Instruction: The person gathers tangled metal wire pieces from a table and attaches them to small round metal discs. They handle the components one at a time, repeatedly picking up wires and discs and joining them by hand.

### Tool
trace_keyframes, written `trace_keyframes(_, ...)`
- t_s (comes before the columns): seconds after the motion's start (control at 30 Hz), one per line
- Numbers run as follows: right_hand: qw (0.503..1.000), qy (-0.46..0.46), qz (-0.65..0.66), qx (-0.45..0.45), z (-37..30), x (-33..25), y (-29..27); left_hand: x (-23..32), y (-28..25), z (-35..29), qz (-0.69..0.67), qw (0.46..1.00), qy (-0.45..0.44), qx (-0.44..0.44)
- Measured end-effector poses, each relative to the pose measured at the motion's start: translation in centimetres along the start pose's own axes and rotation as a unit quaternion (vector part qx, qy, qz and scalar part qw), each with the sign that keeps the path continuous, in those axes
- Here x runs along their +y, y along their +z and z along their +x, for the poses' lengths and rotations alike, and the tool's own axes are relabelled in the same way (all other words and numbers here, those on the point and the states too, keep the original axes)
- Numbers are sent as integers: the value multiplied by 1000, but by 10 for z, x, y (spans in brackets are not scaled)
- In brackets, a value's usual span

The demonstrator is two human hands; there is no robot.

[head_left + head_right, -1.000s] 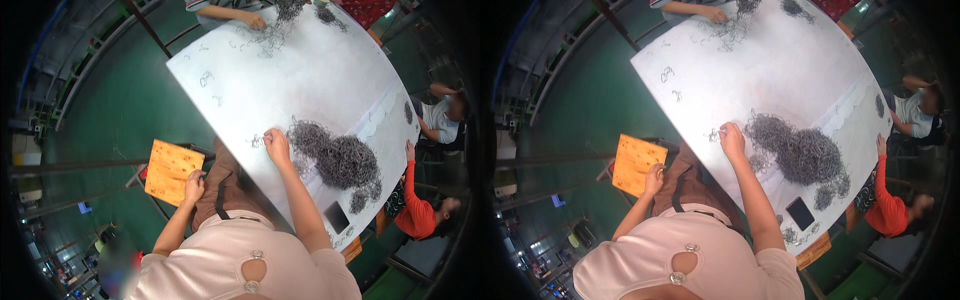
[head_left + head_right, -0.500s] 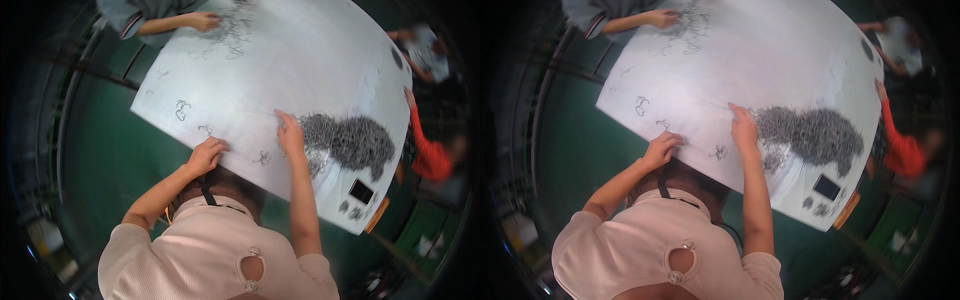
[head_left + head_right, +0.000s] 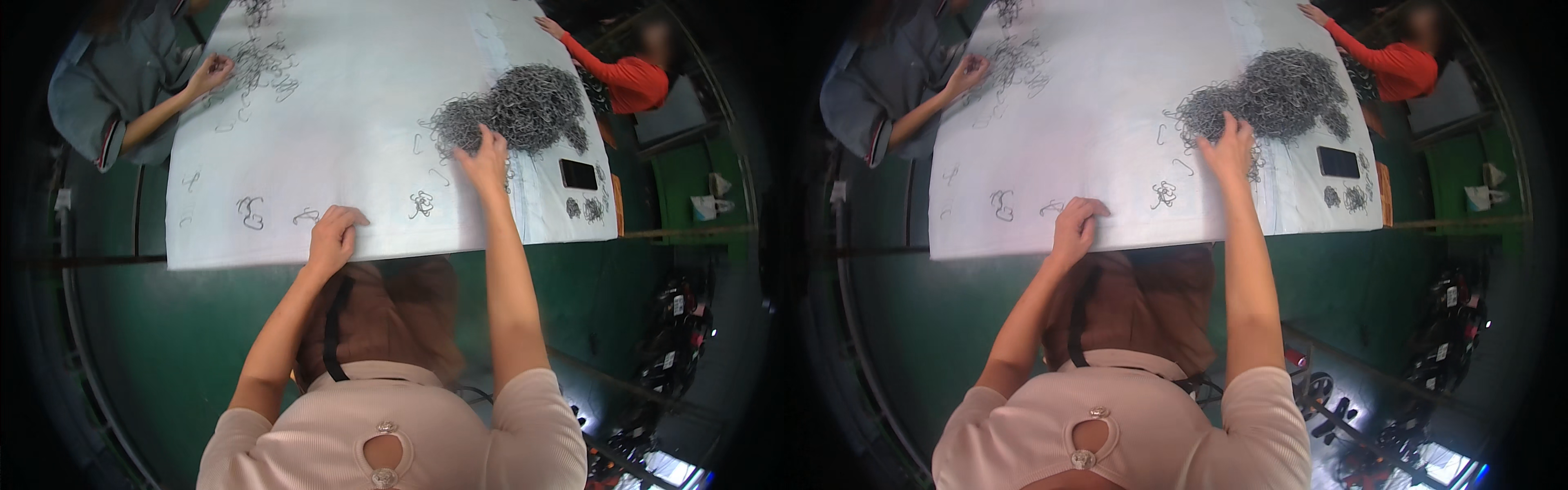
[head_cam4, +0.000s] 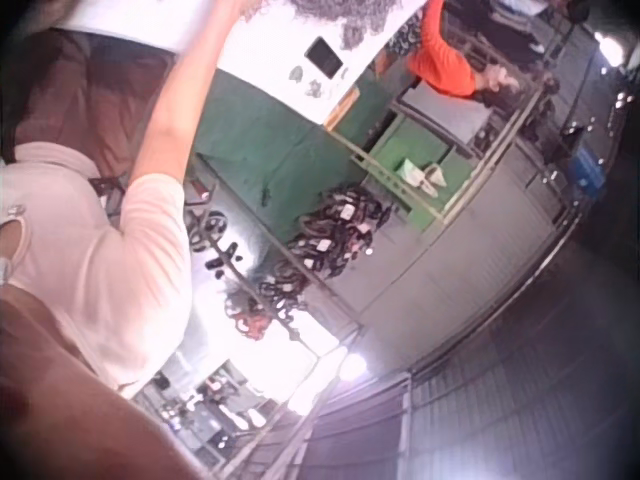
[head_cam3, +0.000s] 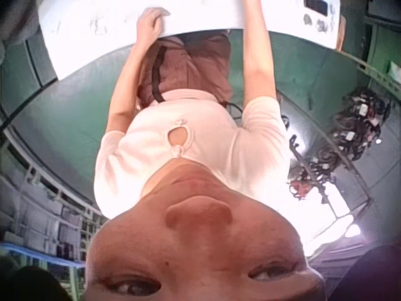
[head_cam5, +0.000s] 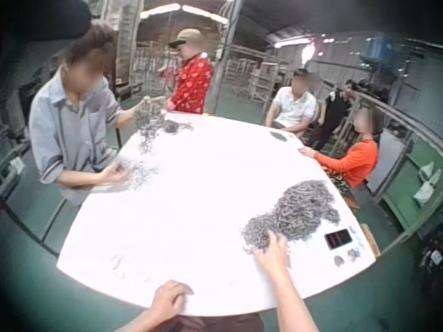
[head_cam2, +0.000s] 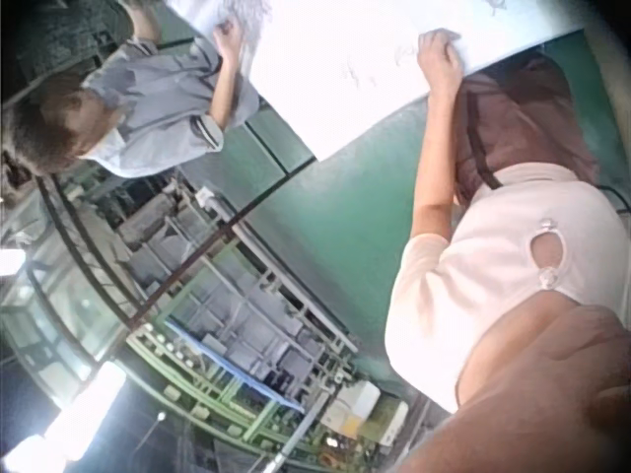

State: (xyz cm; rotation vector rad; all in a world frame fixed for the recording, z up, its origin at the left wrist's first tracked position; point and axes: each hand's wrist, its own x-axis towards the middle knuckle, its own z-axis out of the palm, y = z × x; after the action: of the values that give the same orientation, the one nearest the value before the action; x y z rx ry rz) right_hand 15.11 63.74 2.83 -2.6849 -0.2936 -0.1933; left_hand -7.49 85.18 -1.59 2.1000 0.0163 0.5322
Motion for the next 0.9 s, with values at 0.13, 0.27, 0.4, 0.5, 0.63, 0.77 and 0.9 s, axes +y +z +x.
trace_keyframes(0.13, 984, -37, -1, 175, 24, -21, -7, -3, -1, -6, -12, 1000, 13, -2)
trace_keyframes(0.27, 940, -2, 49, 337, 50, 2, -55, 0, -3, -7, -48, 998, -45, 19)
trace_keyframes(0.4, 960, 51, 66, 269, 97, 51, -93, 1, -4, -1, -14, 999, -30, 3)
trace_keyframes(0.5, 972, 115, 134, 158, 149, 63, -126, 3, -3, 4, -5, 999, -34, -9)
trace_keyframes(0.63, 953, 272, 131, 30, 211, 81, -128, 5, 1, 6, -9, 999, -43, -11)
trace_keyframes(0.77, 960, 272, 37, -49, 235, 78, -124, 5, 1, 5, -11, 998, -55, -2)
trace_keyframes(0.9, 969, 245, 22, -21, 229, 88, -116, 1, 1, 5, -2, 999, -49, -16)
